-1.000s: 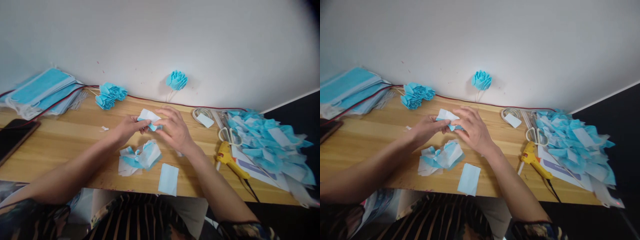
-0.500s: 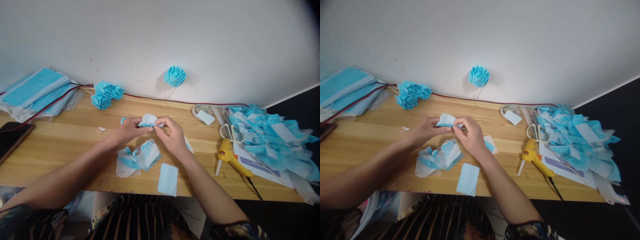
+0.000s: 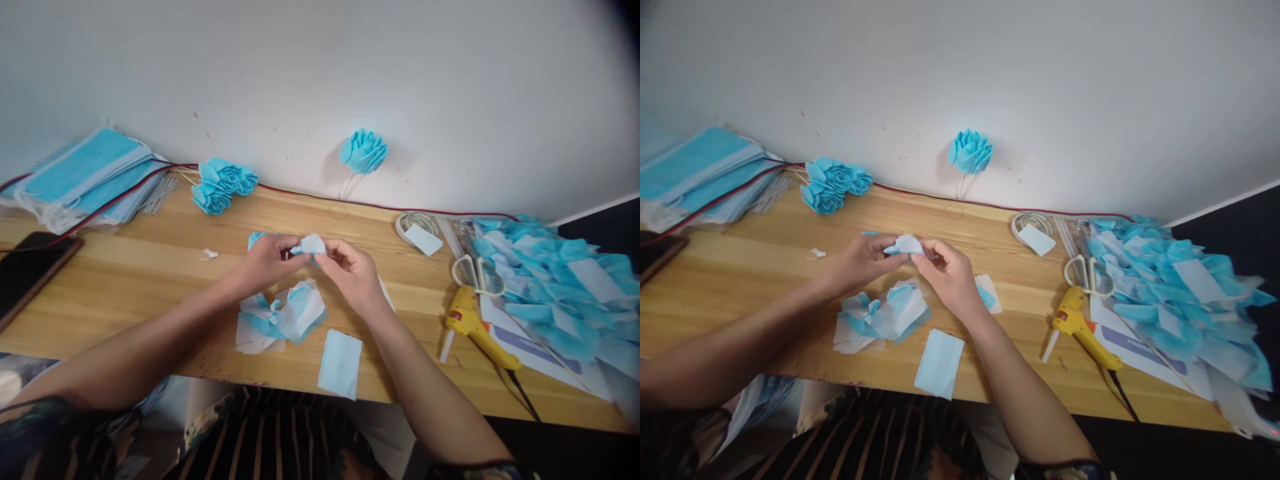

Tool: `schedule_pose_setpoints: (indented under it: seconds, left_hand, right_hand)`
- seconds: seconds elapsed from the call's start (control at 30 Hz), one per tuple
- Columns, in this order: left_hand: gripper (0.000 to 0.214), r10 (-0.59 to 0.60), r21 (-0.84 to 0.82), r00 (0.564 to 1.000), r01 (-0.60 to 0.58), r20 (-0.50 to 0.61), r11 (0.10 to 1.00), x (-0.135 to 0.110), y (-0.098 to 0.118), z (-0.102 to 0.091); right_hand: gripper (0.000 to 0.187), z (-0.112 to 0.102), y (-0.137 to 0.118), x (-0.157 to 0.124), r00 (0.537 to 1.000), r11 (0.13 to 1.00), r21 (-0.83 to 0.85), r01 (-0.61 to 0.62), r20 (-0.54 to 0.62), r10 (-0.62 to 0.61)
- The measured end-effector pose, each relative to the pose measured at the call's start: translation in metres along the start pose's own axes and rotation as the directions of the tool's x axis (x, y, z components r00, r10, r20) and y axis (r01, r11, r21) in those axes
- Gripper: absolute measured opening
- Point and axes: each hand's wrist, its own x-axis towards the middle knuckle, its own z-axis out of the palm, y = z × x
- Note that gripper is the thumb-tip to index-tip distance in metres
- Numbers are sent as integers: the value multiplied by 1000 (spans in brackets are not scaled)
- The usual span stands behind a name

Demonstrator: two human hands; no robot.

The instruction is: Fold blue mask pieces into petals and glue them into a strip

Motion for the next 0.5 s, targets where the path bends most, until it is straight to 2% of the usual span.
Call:
schedule_pose_setpoints:
  seconds: [0.03,0.17,0.3,0.4,0.47,0.5]
  left_hand:
    - [24,3,0,1000,-3,-3,1000,0,0,0]
    - [25,-21,-133,1000,22,9,991,2,-2,0]
    - [27,-63,-246,995,80,76,966,2,-3,0]
    - [28,-87,-211,995,94,42,973,1,-1,-1]
    - [26,-66,-113,998,68,17,991,0,1,-1]
    - [25,-50,-58,999,51,9,997,0,3,-1]
  right_hand:
    - [12,0,0,0,1000,1000,18,-14,-13,15]
    - [18,2,3,-1,992,980,178,-91,-70,105]
    - [19,3,4,-2,985,953,259,-155,-32,169]
    - [29,-2,2,-2,995,985,160,-64,-64,75]
    - [42,-6,0,-2,990,996,-37,83,-110,-87]
    - [45,-8,-2,-2,977,973,-160,165,-111,-184]
